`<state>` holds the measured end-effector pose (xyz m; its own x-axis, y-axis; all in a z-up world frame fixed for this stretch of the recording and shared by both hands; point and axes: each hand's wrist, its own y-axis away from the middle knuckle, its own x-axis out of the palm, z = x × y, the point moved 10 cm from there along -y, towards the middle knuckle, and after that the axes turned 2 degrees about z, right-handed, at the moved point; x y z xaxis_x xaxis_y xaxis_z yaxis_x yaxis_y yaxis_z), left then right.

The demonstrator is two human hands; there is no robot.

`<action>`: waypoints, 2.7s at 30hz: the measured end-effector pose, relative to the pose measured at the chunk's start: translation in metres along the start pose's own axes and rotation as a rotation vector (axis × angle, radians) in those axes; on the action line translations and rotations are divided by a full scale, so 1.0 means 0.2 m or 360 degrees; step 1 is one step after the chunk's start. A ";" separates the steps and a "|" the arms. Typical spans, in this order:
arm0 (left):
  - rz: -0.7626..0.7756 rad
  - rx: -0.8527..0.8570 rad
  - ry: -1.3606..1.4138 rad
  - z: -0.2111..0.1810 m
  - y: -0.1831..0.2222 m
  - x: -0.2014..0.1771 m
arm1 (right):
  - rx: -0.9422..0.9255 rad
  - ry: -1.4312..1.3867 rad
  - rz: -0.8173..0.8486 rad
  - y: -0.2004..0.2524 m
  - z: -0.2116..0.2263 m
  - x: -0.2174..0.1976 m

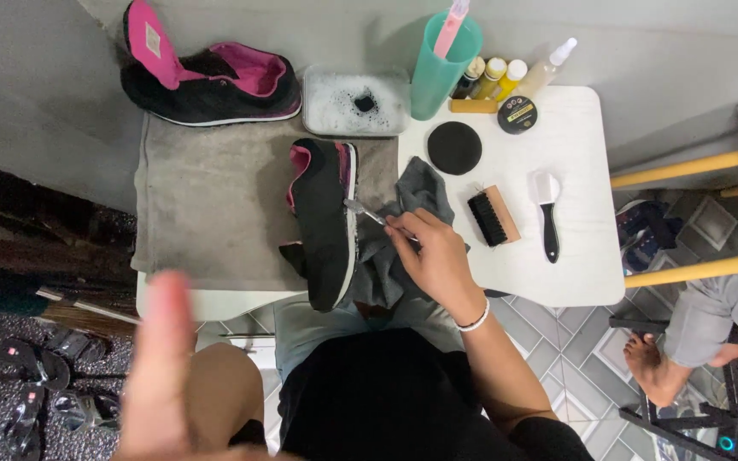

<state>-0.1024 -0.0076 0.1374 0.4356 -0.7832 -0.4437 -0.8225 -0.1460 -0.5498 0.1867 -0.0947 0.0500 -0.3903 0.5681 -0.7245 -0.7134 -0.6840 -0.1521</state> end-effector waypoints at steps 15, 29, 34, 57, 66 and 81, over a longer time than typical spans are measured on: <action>0.0658 -0.0306 0.0458 2.42 0.78 1.44 | 0.0032 -0.0029 0.0026 -0.02 0.02 0.00; 0.0798 -0.0345 0.1573 2.21 0.68 1.62 | 0.0051 -0.0049 0.0080 -0.03 -0.02 0.04; 0.0854 -0.0132 0.1362 1.88 0.55 1.16 | 0.0055 -0.0054 0.0065 -0.02 -0.02 0.02; -0.0466 -0.0775 -0.0411 0.76 -0.63 0.28 | 0.0014 -0.0106 0.0051 -0.01 0.01 0.00; -0.0453 -0.1491 0.0080 1.01 -0.49 0.32 | -0.0023 -0.0069 0.0009 0.02 0.02 0.02; -0.0543 -0.1387 0.0236 1.37 -0.31 0.37 | -0.0064 -0.0230 -0.0285 0.35 0.02 -0.22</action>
<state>0.0813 0.1087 -0.0542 0.7012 -0.6752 -0.2290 -0.6692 -0.7341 0.1154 0.1510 -0.1653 0.0736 -0.3412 0.7396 -0.5801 -0.7562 -0.5826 -0.2980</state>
